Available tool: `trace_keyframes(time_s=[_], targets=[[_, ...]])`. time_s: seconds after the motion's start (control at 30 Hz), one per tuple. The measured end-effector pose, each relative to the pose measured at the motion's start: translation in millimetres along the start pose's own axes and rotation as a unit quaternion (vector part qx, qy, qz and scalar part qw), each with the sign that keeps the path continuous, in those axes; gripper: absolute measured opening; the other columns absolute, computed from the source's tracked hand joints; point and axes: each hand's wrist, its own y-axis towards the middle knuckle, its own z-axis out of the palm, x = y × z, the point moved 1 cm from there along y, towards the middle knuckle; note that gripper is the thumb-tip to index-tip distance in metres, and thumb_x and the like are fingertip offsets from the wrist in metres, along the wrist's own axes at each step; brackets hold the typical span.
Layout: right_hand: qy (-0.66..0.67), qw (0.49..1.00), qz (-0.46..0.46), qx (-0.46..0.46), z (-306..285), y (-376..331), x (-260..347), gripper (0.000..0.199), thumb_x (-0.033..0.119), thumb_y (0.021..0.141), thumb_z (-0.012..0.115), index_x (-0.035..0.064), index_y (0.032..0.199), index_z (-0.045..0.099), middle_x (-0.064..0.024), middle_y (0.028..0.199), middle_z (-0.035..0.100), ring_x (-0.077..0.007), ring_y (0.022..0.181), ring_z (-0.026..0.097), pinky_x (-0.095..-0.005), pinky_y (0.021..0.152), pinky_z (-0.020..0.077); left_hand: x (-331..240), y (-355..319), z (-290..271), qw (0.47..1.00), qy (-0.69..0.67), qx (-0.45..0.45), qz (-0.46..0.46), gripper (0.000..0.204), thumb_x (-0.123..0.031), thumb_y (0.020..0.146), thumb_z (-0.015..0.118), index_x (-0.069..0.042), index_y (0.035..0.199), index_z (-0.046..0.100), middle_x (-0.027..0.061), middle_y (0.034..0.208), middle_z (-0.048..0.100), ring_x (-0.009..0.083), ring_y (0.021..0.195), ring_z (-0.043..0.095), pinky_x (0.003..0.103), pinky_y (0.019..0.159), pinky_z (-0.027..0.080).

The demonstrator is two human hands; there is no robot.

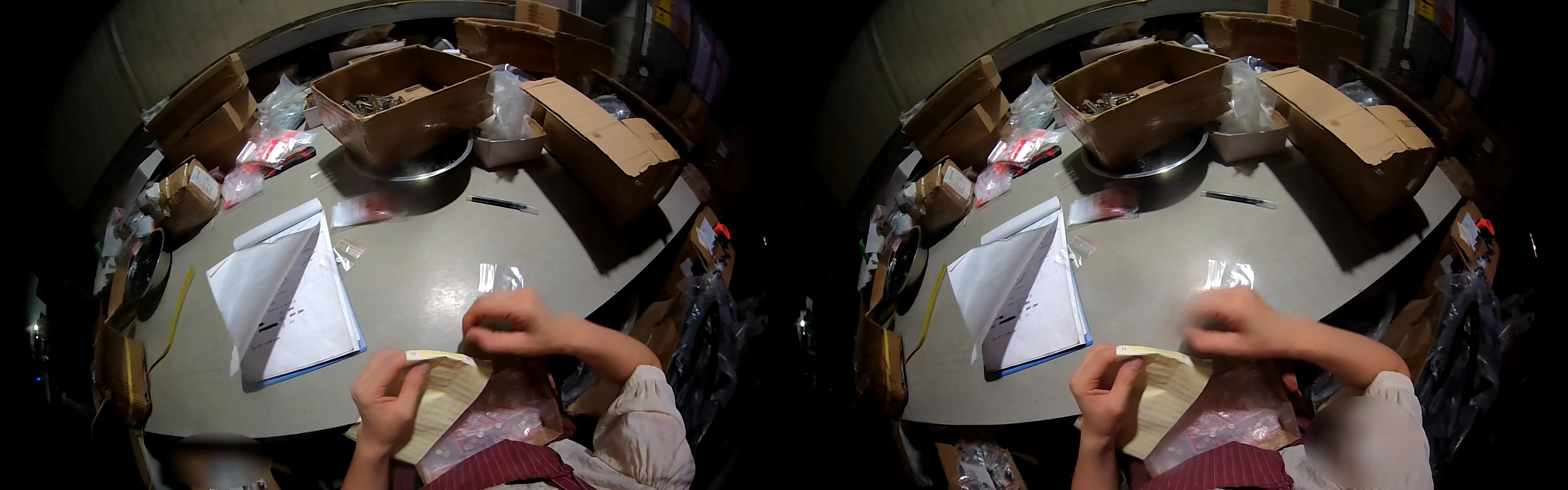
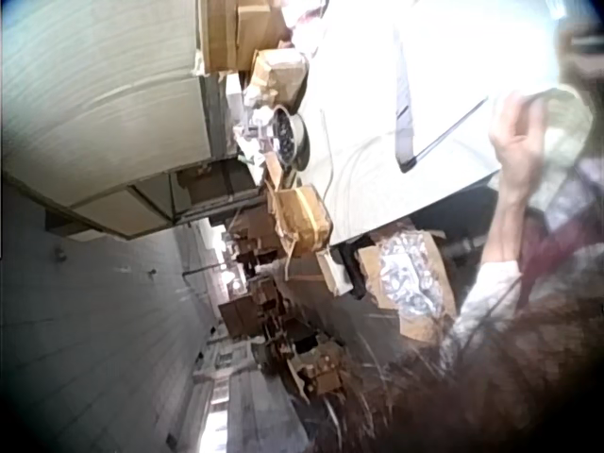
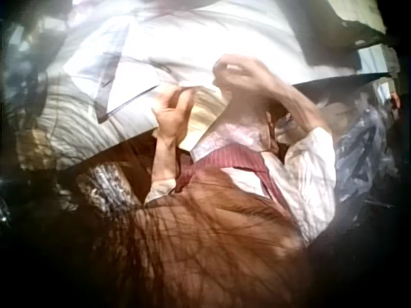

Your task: The person sits at a cluttered table and repeatedly picks up small items from a stack of yellow paper. They place each item into a small clear plastic bag and set the bag on the table. The workspace contains various boxes, a notebook, and other packaging materials.

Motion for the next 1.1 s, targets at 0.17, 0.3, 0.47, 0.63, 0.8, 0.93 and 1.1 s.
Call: trace_keyframes(time_s=[0.17, 0.3, 0.47, 0.63, 0.8, 0.93, 1.1], targets=[[-0.358, 0.907, -0.216, -0.047, -60, 9, -45, 0.022, 0.009, 0.084, 0.077, 0.0059, 0.104, 0.068, -0.0091, 0.102, 0.07, -0.0275, 0.092, 0.07, -0.0395, 0.083, 0.0578, -6, 1, -1, 1.0, 0.006, -0.001, -0.009, 0.012, 0.002, 0.087, 0.075, 0.002, 0.099, 0.078, 0.0126, 0.087, 0.071, 0.025, 0.081, 0.067, 0.034, 0.075, 0.052], [-0.449, 0.852, -0.268, 0.005, -74, 4, -58, 0.022, 0.006, 0.082, 0.078, 0.0026, 0.102, 0.069, -0.0099, 0.104, 0.072, -0.026, 0.096, 0.071, -0.0389, 0.087, 0.059, -6, 3, 0, 1.0, 0.004, -0.002, -0.015, 0.012, 0.002, 0.087, 0.074, 0.001, 0.098, 0.078, 0.0124, 0.087, 0.071, 0.0242, 0.08, 0.067, 0.034, 0.074, 0.052], [-0.407, 0.876, -0.249, 0.075, -75, -2, -54, 0.023, 0.009, 0.085, 0.077, 0.0031, 0.107, 0.071, -0.0111, 0.113, 0.072, -0.0276, 0.108, 0.071, -0.0414, 0.091, 0.0567, -4, 3, 0, 1.0, -0.001, -0.002, -0.018, 0.01, 0.0, 0.087, 0.076, 0.004, 0.096, 0.075, 0.0064, 0.086, 0.067, 0.0155, 0.081, 0.062, 0.027, 0.075, 0.047], [-0.275, 0.942, -0.17, 0.088, -75, -24, -30, 0.029, 0.015, 0.088, 0.077, 0.0032, 0.115, 0.075, -0.0141, 0.123, 0.072, -0.0325, 0.117, 0.069, -0.0446, 0.092, 0.0545, 0, -3, -2, 0.997, -0.061, -0.014, -0.041, 0.011, 0.001, 0.088, 0.075, 0.004, 0.099, 0.076, 0.0078, 0.086, 0.069, 0.0173, 0.082, 0.065, 0.029, 0.077, 0.049], [-0.115, 0.957, -0.214, 0.161, -22, -46, 10, 0.027, 0.015, 0.089, 0.074, 0.0, 0.112, 0.077, -0.0163, 0.123, 0.073, -0.0327, 0.111, 0.07, -0.0425, 0.091, 0.0562, 1, -11, -12, 0.973, -0.203, -0.059, -0.095, 0.013, 0.003, 0.089, 0.072, 0.005, 0.102, 0.074, 0.0058, 0.091, 0.071, 0.0136, 0.084, 0.065, 0.027, 0.081, 0.049], [0.011, 0.973, -0.207, 0.103, -7, -14, 6, 0.014, 0.013, 0.089, 0.073, 0.0014, 0.096, 0.076, -0.0161, 0.107, 0.075, -0.0292, 0.098, 0.072, -0.0395, 0.084, 0.0578, 3, -16, -32, 0.949, -0.265, -0.118, -0.123, 0.015, 0.001, 0.09, 0.07, 0.004, 0.103, 0.073, 0.006, 0.094, 0.073, 0.0121, 0.087, 0.066, 0.025, 0.083, 0.049], [-0.144, 0.986, -0.086, 0.025, 22, 106, -14, 0.021, 0.012, 0.095, 0.071, -0.0013, 0.111, 0.069, -0.0179, 0.12, 0.07, -0.0362, 0.116, 0.065, -0.045, 0.098, 0.0534, 15, -16, -49, 0.942, -0.26, -0.176, -0.116, 0.017, 0.001, 0.091, 0.073, 0.004, 0.107, 0.074, 0.0071, 0.097, 0.075, 0.0117, 0.087, 0.067, 0.025, 0.084, 0.05]])
